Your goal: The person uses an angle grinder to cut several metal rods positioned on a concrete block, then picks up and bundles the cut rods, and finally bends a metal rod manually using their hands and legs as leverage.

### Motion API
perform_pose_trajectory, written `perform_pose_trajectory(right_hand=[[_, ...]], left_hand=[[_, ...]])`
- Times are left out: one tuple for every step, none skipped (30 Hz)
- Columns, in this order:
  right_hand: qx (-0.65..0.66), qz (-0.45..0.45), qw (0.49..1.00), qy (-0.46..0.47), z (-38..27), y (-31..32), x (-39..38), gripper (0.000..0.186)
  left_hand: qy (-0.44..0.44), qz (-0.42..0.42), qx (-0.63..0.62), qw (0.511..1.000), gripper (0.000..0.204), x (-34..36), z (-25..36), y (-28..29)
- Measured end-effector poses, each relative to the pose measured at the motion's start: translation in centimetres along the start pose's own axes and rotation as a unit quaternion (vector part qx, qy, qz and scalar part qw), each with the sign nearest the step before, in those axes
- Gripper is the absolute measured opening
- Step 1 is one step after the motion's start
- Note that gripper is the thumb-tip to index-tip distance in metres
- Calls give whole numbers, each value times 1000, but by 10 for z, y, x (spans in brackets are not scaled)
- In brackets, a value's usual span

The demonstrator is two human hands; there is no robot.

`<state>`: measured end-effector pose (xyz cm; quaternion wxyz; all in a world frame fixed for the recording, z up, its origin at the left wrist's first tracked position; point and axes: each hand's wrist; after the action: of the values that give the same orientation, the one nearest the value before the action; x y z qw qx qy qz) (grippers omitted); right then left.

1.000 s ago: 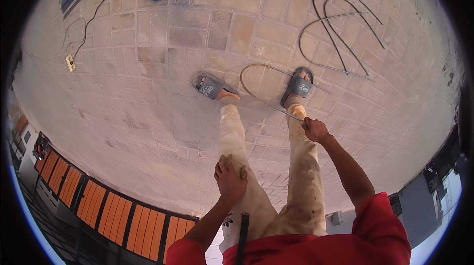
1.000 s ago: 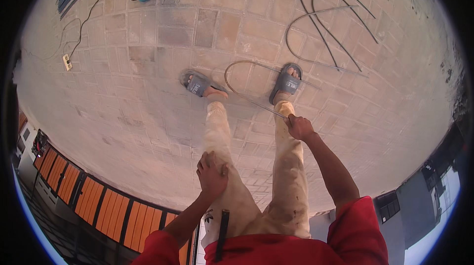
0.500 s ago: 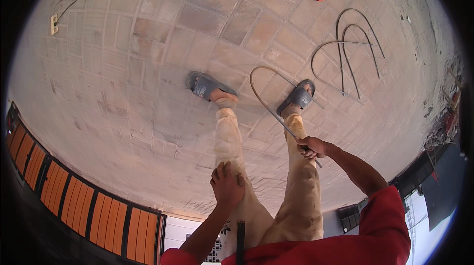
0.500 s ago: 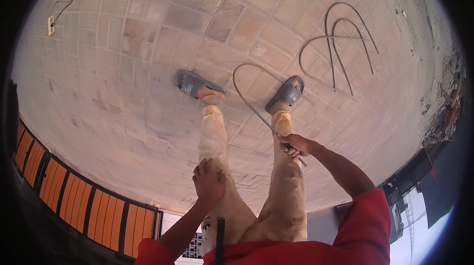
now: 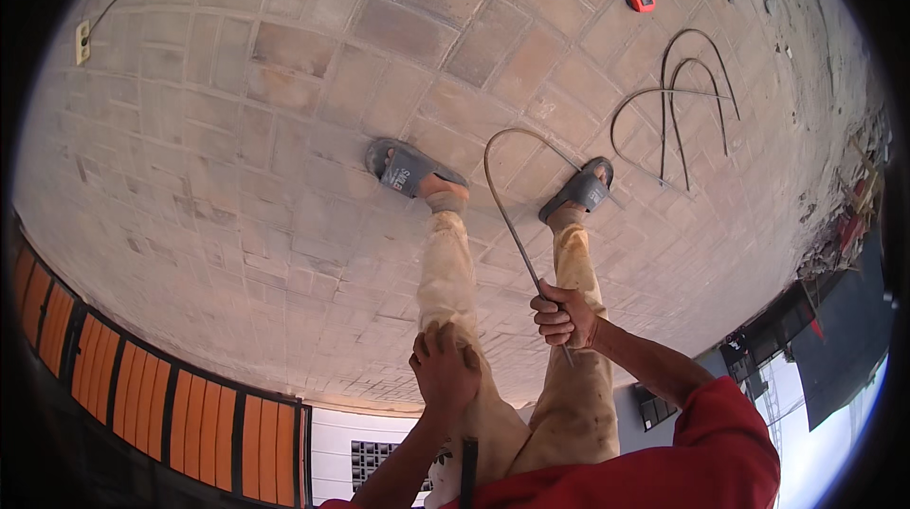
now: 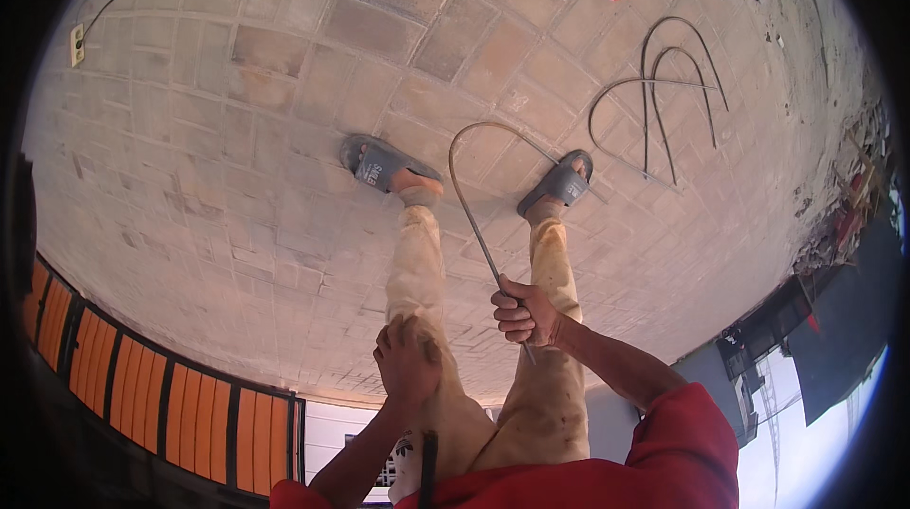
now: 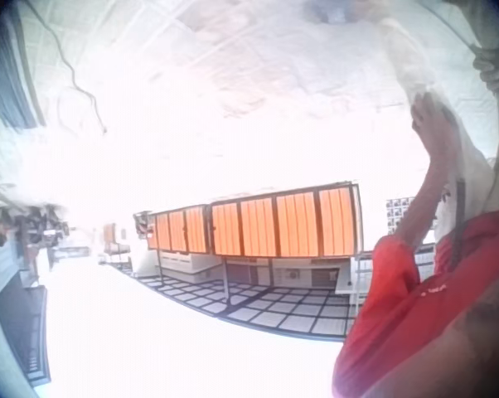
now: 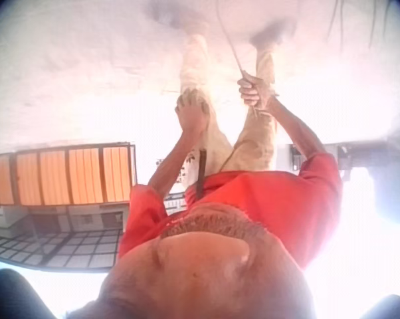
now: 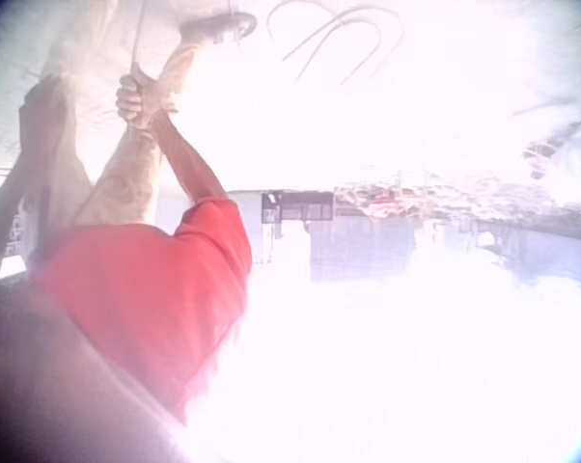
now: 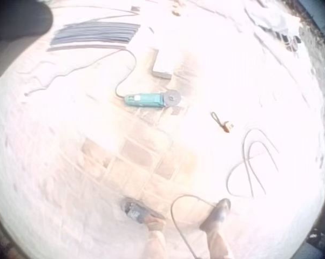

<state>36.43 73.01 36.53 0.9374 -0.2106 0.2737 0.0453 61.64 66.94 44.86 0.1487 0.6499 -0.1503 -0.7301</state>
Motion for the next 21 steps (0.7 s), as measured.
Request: perform_pose_trajectory(right_hand=[[63,-44,997,27,6,-14,11,56],[126,-87,987,54,11,-29,24,55],[130,-87,986,58,15,-46,38,55],[132,-47,986,92,15,-66,52,55],[136,-5,983,127,15,-84,66,54],[166,-21,975,149,13,-100,78,54],[193,-37,966,168,8,-114,89,53],[225,-62,956,180,1,-132,100,53],[257,-86,944,191,-7,-149,109,52],[263,-55,940,212,-12,-167,119,51],[270,-25,934,234,-17,-183,130,51],[289,-12,926,243,-21,-198,141,50],[307,1,918,253,-29,-212,152,49],[336,-6,904,263,-38,-224,164,48],[366,-12,889,274,-49,-235,174,48],[378,0,880,289,-61,-251,182,48],[391,11,867,308,-74,-265,190,48],[391,43,864,314,-84,-282,207,48],[391,73,860,320,-89,-300,226,49],[396,68,856,324,-93,-316,241,49],[404,99,844,338,-101,-319,259,49]], left_hand=[[0,-5,-1,1000,60,1,-1,3],[0,-11,-2,1000,59,2,-2,6],[-4,-15,0,1000,59,2,-4,9],[-4,-11,-4,1000,59,2,-6,11],[-5,-7,-9,1000,59,3,-7,13],[-11,-11,-9,1000,59,4,-8,14],[-8,-10,-19,1000,61,6,-8,15],[-3,-12,-28,1000,62,4,-8,15],[-4,-15,-29,999,62,1,-8,12],[-1,-25,-4,1000,64,1,-9,9],[0,-35,22,999,66,1,-10,9],[-5,-37,26,999,66,0,-10,11],[-1,-33,11,999,67,1,-8,13],[6,-27,-3,1000,68,2,-8,15],[1,-28,0,1000,68,3,-8,14],[-5,-43,7,999,65,1,-9,15],[-15,-58,14,998,63,-1,-8,14],[-20,-59,19,998,63,-13,-24,-10],[69,-60,-316,944,64,-27,-45,-40],[107,-66,-467,875,64,-38,-68,-71],[140,-70,-604,782,65,-40,-82,-93]])
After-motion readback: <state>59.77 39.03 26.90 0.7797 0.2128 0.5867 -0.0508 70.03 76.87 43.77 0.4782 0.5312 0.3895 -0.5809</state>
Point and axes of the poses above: each hand's wrist, its own x-axis towards the middle knuckle, its own y-axis out of the back of the hand, z = x × y
